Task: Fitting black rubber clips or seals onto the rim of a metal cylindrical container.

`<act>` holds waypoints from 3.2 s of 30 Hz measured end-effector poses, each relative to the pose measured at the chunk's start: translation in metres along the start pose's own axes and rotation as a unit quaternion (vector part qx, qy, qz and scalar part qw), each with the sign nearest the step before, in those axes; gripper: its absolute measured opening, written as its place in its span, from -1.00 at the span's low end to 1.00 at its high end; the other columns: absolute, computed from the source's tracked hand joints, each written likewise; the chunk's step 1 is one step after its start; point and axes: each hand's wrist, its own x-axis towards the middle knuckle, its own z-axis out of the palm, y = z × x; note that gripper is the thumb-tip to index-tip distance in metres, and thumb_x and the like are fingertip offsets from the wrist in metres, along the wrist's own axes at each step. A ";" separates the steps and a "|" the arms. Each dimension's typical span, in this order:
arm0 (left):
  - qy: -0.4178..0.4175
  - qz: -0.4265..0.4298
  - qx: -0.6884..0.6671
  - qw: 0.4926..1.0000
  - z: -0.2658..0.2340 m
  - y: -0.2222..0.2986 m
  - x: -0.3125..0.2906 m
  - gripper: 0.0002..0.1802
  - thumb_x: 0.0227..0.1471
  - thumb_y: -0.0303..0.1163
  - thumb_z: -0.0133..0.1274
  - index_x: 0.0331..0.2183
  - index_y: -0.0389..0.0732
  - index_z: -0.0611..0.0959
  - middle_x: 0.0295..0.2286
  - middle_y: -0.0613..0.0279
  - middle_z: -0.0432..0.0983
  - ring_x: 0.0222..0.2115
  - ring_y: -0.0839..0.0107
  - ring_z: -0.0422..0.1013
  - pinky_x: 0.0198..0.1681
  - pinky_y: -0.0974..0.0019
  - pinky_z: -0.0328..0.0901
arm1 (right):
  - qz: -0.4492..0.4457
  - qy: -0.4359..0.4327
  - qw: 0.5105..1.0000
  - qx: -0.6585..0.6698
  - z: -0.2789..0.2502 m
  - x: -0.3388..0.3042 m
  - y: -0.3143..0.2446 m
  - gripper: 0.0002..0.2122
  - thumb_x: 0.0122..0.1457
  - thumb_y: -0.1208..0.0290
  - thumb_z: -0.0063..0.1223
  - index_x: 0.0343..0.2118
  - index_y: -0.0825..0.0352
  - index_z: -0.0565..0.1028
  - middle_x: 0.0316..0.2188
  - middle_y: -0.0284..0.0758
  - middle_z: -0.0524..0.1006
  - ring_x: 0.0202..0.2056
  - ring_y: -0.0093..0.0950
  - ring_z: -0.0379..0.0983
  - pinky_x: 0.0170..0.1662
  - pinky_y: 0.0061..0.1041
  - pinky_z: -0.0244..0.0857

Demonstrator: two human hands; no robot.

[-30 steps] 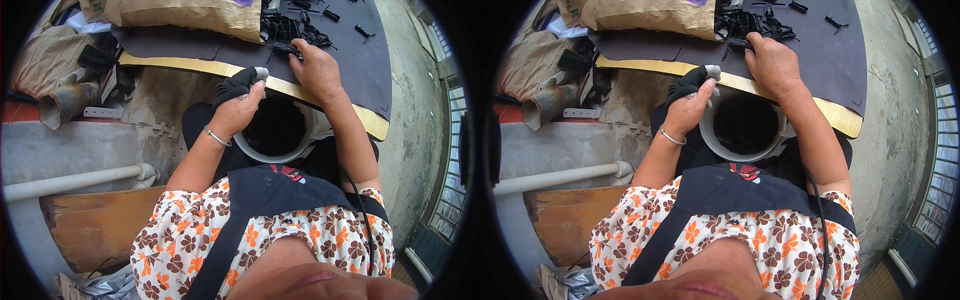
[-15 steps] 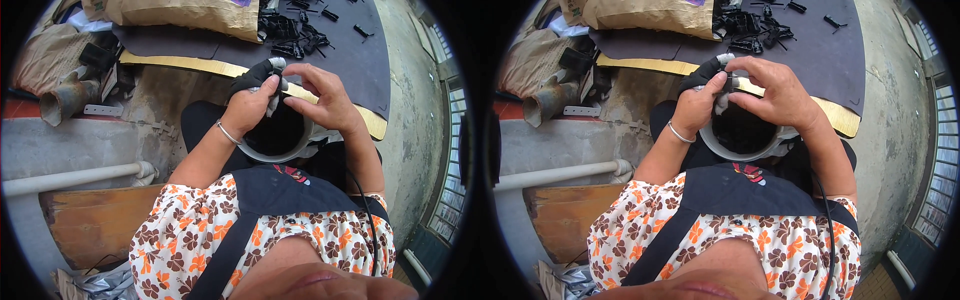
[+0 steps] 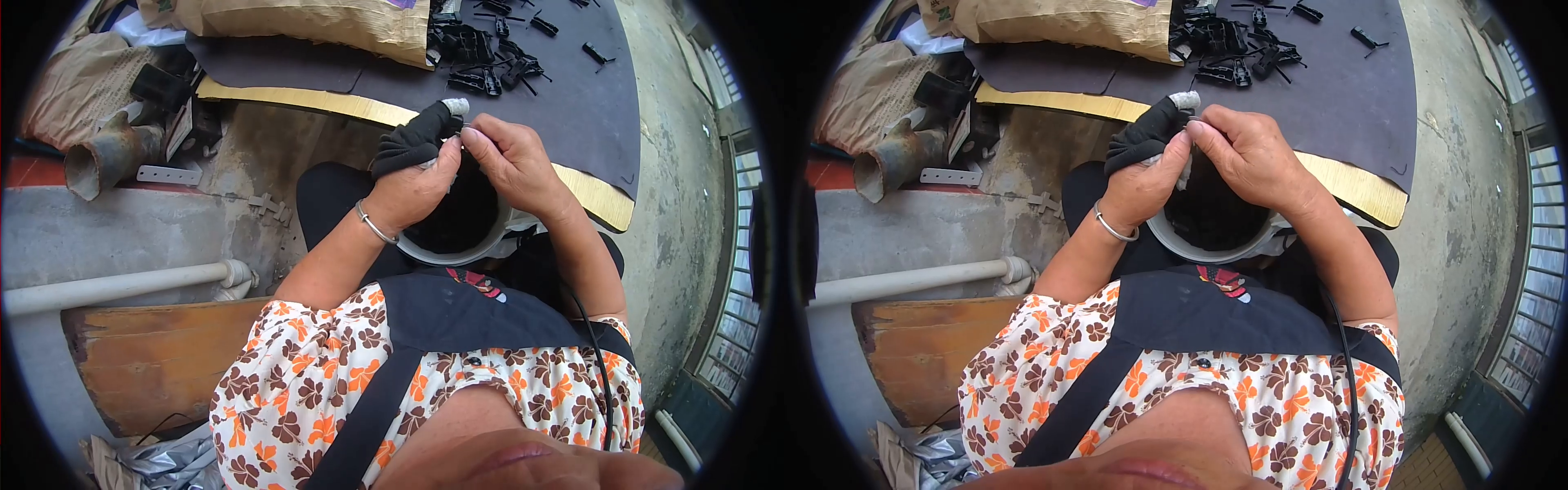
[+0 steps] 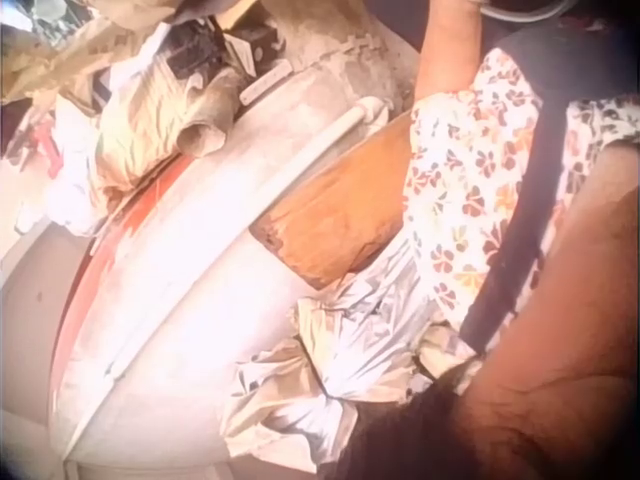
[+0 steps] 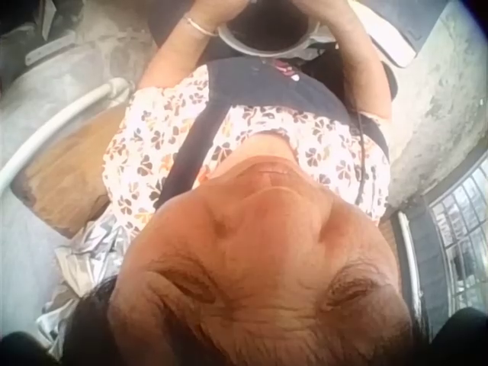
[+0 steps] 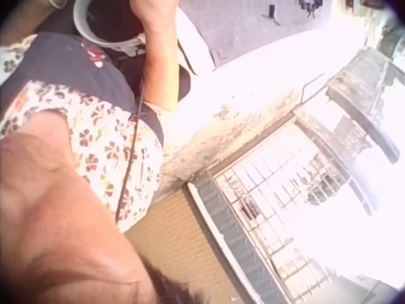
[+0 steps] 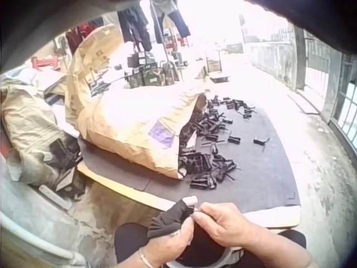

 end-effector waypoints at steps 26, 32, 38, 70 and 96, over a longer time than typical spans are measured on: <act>0.032 -0.118 -0.207 0.971 -0.013 0.001 0.003 -0.65 0.08 -0.45 -0.12 -0.06 -0.31 0.38 -0.39 0.27 0.46 -0.53 0.68 0.30 -0.51 0.60 0.25 | -0.045 -0.017 0.997 -0.065 -0.012 -0.001 0.003 -0.90 0.03 0.54 0.08 -0.40 0.46 0.48 -0.60 -0.36 0.44 -0.51 -0.65 0.34 -0.44 -0.64 0.24; -0.107 -0.132 -0.282 0.944 -0.007 0.004 0.000 -0.65 0.04 -0.46 -0.17 -0.08 -0.31 0.38 -0.48 0.33 0.42 -0.62 0.68 0.28 -0.56 0.56 0.24 | -0.110 0.023 0.988 0.106 -0.006 -0.001 0.016 -0.90 0.03 0.59 0.08 -0.36 0.37 0.48 -0.58 -0.46 0.42 -0.51 -0.75 0.28 -0.47 -0.73 0.18; -0.082 -0.066 -0.246 0.964 0.002 0.000 0.002 -0.70 0.03 -0.48 -0.14 -0.14 -0.31 0.39 -0.50 0.36 0.38 -0.61 0.69 0.27 -0.55 0.55 0.22 | -0.030 0.070 0.979 0.187 0.004 0.002 0.012 -0.87 0.07 0.54 0.07 -0.35 0.32 0.34 -0.55 -0.55 0.32 -0.52 -0.80 0.17 -0.49 -0.78 0.11; 0.016 0.205 0.237 0.949 -0.028 -0.021 0.033 -0.70 -0.03 -0.50 0.04 -0.17 -0.28 0.54 -0.24 0.12 0.50 -0.26 0.35 0.43 -0.15 0.38 0.28 | -0.028 0.062 0.951 -0.302 -0.020 0.026 0.021 -0.75 0.02 0.36 0.07 -0.22 0.29 0.44 -0.55 -0.15 0.48 -0.53 -0.27 0.42 -0.41 -0.38 0.28; -0.020 -0.005 0.012 1.000 -0.002 0.001 0.009 -0.65 -0.01 -0.45 -0.06 -0.14 -0.38 0.44 -0.38 0.05 0.50 -0.40 0.26 0.44 -0.26 0.33 0.31 | -0.029 0.024 0.999 -0.029 -0.006 0.001 -0.002 -0.79 0.19 0.37 -0.06 -0.51 0.41 0.37 -0.68 -0.46 0.27 -0.58 -0.72 0.13 -0.54 -0.66 0.10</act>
